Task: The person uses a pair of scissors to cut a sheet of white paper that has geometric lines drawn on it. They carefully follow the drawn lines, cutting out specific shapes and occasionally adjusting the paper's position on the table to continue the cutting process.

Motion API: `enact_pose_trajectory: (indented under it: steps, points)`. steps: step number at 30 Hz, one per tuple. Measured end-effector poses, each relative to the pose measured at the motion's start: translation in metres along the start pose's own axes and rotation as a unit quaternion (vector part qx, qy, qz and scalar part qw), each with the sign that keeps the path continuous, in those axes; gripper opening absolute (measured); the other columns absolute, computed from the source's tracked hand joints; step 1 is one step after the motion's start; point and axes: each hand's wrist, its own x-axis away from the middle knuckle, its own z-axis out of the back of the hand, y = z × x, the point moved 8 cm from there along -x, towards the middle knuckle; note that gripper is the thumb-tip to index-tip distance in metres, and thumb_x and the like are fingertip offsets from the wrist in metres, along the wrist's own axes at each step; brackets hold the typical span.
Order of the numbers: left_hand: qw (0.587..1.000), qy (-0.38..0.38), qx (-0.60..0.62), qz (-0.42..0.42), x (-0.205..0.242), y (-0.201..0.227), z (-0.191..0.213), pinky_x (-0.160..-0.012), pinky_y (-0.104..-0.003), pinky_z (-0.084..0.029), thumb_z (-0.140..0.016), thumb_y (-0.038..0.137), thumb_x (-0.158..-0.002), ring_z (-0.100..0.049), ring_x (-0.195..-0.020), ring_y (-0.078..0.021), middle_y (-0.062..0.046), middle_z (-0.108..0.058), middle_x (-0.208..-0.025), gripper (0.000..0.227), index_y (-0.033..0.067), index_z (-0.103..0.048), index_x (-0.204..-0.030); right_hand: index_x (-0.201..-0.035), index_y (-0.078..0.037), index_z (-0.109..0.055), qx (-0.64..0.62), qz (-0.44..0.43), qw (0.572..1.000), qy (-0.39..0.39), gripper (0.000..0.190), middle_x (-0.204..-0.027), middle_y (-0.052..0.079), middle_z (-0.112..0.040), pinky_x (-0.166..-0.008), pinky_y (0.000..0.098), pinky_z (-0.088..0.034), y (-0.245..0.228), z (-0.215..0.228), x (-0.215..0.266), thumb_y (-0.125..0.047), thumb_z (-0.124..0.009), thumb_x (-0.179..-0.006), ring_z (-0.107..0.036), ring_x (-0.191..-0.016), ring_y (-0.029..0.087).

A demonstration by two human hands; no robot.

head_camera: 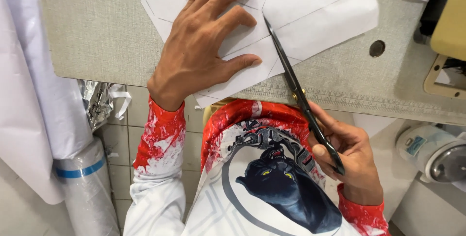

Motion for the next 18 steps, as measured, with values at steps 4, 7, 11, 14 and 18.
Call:
enact_pose_trajectory:
  steps: [4, 7, 11, 14, 18]
  points:
    - [1.0, -0.011, -0.022, 0.012, -0.004, 0.004, -0.007, -0.128, -0.057, -0.018, -0.089, 0.038, -0.1, -0.036, -0.148, -0.043, -0.022, -0.054, -0.149, 0.045, 0.004, -0.063, -0.113, -0.154, 0.006, -0.039, 0.041, -0.009, 0.999, 0.01, 0.077, -0.092, 0.018, -0.066, -0.029, 0.0137, -0.031, 0.003, 0.014, 0.016, -0.007, -0.074, -0.086, -0.033, -0.039, 0.002]
    - [0.996, -0.014, -0.082, 0.037, -0.009, 0.009, -0.021, -0.128, -0.055, -0.01, -0.084, 0.045, -0.101, -0.035, -0.15, -0.0418, -0.024, -0.054, -0.152, 0.047, 0.0054, -0.064, -0.116, -0.154, 0.002, -0.041, 0.059, -0.012, 0.998, 0.029, 0.079, -0.078, 0.012, -0.057, -0.029, 0.0137, -0.031, 0.004, 0.033, 0.031, -0.009, -0.075, -0.084, -0.031, -0.037, 0.002]
    - [0.986, 0.015, -0.162, 0.04, -0.016, 0.014, -0.037, -0.126, -0.062, -0.008, -0.069, 0.046, -0.109, -0.042, -0.148, -0.0411, -0.022, -0.058, -0.149, 0.04, 0.0071, -0.067, -0.118, -0.152, 0.003, -0.045, 0.091, 0.014, 0.99, 0.109, 0.085, -0.075, 0.009, -0.047, -0.031, 0.0153, -0.021, -0.007, 0.055, 0.048, -0.018, -0.078, -0.076, -0.031, -0.048, 0.006]
    - [0.988, 0.062, -0.138, 0.02, -0.019, 0.036, -0.033, -0.125, -0.062, -0.011, -0.051, 0.049, -0.113, -0.047, -0.144, -0.037, -0.019, -0.061, -0.145, 0.048, 0.0075, -0.073, -0.112, -0.153, 0.002, -0.043, 0.114, 0.034, 0.982, 0.148, 0.08, -0.065, 0.008, -0.043, -0.033, 0.0169, -0.021, -0.015, 0.076, 0.062, -0.014, -0.071, -0.08, -0.025, -0.038, 0.004]
    - [0.985, 0.057, -0.157, 0.035, -0.009, 0.053, -0.031, -0.126, -0.059, -0.014, -0.053, 0.058, -0.107, -0.046, -0.144, -0.0355, -0.017, -0.059, -0.146, 0.058, 0.0052, -0.074, -0.115, -0.157, -0.002, -0.041, 0.14, 0.062, 0.972, 0.18, 0.08, -0.075, 0.012, -0.052, -0.033, 0.0182, -0.024, -0.016, 0.1, 0.069, -0.016, -0.069, -0.084, -0.027, -0.037, 0.004]
